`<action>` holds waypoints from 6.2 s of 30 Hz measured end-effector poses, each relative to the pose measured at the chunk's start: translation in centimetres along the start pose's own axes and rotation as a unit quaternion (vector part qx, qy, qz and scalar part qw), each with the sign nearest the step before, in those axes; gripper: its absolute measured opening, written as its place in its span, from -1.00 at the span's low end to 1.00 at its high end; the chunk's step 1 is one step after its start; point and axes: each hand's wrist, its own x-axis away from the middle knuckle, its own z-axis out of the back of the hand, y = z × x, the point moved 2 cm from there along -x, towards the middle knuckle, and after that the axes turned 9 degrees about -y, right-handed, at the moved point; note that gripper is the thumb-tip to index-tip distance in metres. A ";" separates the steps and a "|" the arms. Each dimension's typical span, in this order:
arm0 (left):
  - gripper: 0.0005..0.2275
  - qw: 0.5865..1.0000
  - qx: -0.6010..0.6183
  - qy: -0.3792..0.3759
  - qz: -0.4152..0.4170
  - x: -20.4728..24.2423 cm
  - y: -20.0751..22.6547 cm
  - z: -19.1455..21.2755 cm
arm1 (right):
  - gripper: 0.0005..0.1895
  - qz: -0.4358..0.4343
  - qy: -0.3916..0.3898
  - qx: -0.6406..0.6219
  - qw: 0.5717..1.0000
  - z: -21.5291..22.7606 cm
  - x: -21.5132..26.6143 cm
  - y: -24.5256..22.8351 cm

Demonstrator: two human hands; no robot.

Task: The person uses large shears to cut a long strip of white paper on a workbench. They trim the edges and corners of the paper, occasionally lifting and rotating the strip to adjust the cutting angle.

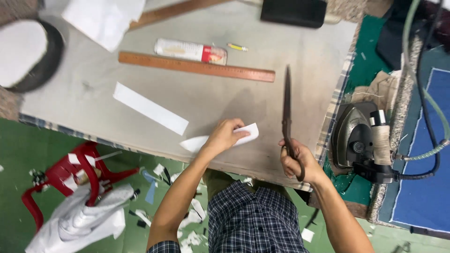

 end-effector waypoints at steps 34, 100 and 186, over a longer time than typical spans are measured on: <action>-0.09 0.794 0.282 0.228 -0.488 11.7 8.7 3.6 | -0.50 0.174 0.053 0.030 0.983 -21.3 -7.7 -10.0; -0.72 0.666 0.560 0.403 -0.283 13.2 10.7 10.3 | -0.43 0.049 -0.208 0.312 0.926 -23.0 -4.3 -4.5; -0.79 0.651 0.535 0.449 -0.298 14.3 9.5 10.4 | -0.75 0.026 -0.186 0.371 0.909 -23.7 -4.3 -4.4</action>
